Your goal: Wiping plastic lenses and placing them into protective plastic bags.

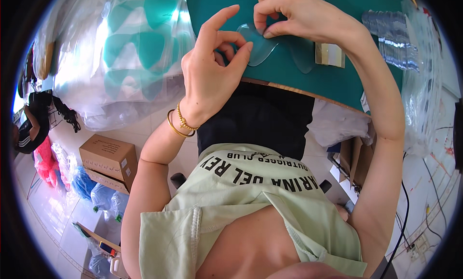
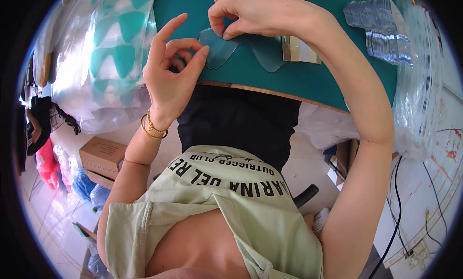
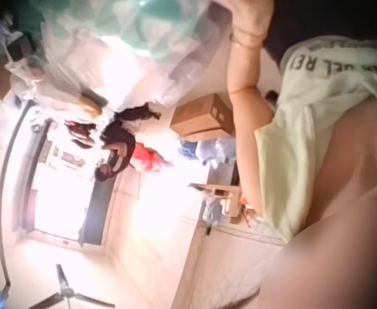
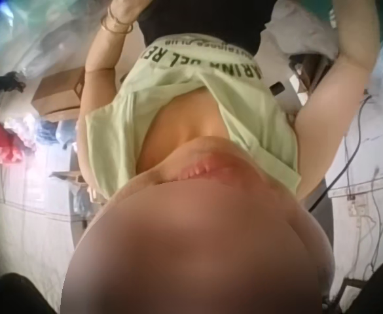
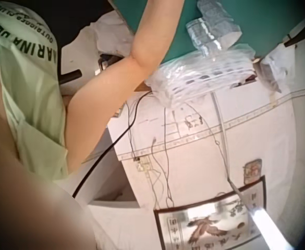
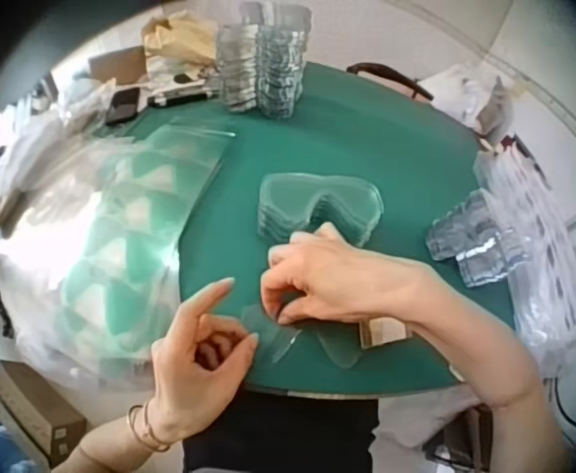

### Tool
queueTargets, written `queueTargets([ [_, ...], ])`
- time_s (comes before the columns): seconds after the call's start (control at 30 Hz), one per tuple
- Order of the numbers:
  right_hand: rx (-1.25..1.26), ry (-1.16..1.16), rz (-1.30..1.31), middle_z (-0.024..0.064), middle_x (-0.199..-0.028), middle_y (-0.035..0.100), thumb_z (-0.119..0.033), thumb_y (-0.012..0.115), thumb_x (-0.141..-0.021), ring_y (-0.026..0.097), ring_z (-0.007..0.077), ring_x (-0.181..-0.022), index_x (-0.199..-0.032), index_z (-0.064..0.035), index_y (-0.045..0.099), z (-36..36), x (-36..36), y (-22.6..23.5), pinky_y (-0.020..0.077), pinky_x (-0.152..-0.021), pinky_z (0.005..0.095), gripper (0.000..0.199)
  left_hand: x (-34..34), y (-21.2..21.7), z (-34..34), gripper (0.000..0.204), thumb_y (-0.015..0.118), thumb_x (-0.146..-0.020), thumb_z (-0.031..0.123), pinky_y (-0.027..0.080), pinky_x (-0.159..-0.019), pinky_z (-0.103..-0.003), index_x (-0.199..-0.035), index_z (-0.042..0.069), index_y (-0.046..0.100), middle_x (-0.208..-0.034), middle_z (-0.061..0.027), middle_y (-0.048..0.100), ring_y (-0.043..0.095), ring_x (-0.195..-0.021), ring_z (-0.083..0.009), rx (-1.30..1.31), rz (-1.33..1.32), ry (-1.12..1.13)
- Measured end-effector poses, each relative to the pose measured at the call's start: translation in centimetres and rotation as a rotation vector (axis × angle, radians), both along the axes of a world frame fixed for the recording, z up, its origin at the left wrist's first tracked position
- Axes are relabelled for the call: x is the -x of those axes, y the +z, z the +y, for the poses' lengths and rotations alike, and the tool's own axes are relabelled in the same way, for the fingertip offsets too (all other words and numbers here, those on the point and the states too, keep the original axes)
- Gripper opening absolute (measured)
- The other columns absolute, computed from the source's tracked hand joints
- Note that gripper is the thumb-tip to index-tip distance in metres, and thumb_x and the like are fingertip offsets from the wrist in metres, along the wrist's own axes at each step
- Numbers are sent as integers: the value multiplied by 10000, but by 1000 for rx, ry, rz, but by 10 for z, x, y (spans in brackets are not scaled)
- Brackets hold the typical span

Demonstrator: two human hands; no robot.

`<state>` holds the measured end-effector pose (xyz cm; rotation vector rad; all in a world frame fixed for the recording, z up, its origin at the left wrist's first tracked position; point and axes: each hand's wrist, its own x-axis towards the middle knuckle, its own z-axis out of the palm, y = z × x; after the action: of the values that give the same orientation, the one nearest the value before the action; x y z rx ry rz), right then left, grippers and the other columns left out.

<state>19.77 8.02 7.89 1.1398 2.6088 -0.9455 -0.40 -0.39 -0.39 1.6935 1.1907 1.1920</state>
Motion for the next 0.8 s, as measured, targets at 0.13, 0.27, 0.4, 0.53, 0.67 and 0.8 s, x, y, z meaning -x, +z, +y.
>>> queueTargets([
  [0.13,-127,-13,7,26,-883,598,-233,752,-838,556,235,-983,-876,-110,694,-3,-3,-6,356,-921,401,142,2,0,1,538,754,-800,-16,423,-496,-201,-1304,98,604,-807,23,690,546,-558,-63,-19,10,-19],
  [0.27,-119,-122,75,57,-863,653,-242,769,-819,613,239,-900,-867,-69,696,-2,-10,4,431,-855,372,195,8,-1,2,290,750,-827,-15,432,-524,-199,-1100,83,757,-839,1,690,542,-613,-56,-88,163,-52],
  [0.4,-11,-341,118,142,-815,698,-180,717,-850,670,263,-765,-892,14,688,0,-14,3,510,-698,354,201,9,-9,2,197,744,-753,20,512,-555,-286,-908,135,782,-852,26,661,629,-662,-156,-257,253,-100],
  [0.53,50,-265,89,162,-807,704,-157,712,-849,681,265,-744,-910,19,698,2,-9,1,514,-693,362,187,10,-12,5,203,758,-712,13,506,-555,-281,-864,146,767,-860,46,648,619,-694,-136,-407,278,-143],
  [0.67,144,-280,4,184,-755,697,-216,765,-814,686,276,-711,-845,48,702,8,-2,3,520,-661,368,274,7,-15,7,210,774,-689,15,495,-541,-283,-850,148,759,-860,55,640,595,-681,-129,-489,299,-153],
  [0.8,109,-303,-224,190,-714,691,-255,806,-775,691,277,-681,-786,57,702,10,21,20,521,-631,378,329,7,-16,7,213,778,-682,22,488,-534,-285,-854,146,756,-864,54,639,588,-675,-130,-510,310,-154],
])
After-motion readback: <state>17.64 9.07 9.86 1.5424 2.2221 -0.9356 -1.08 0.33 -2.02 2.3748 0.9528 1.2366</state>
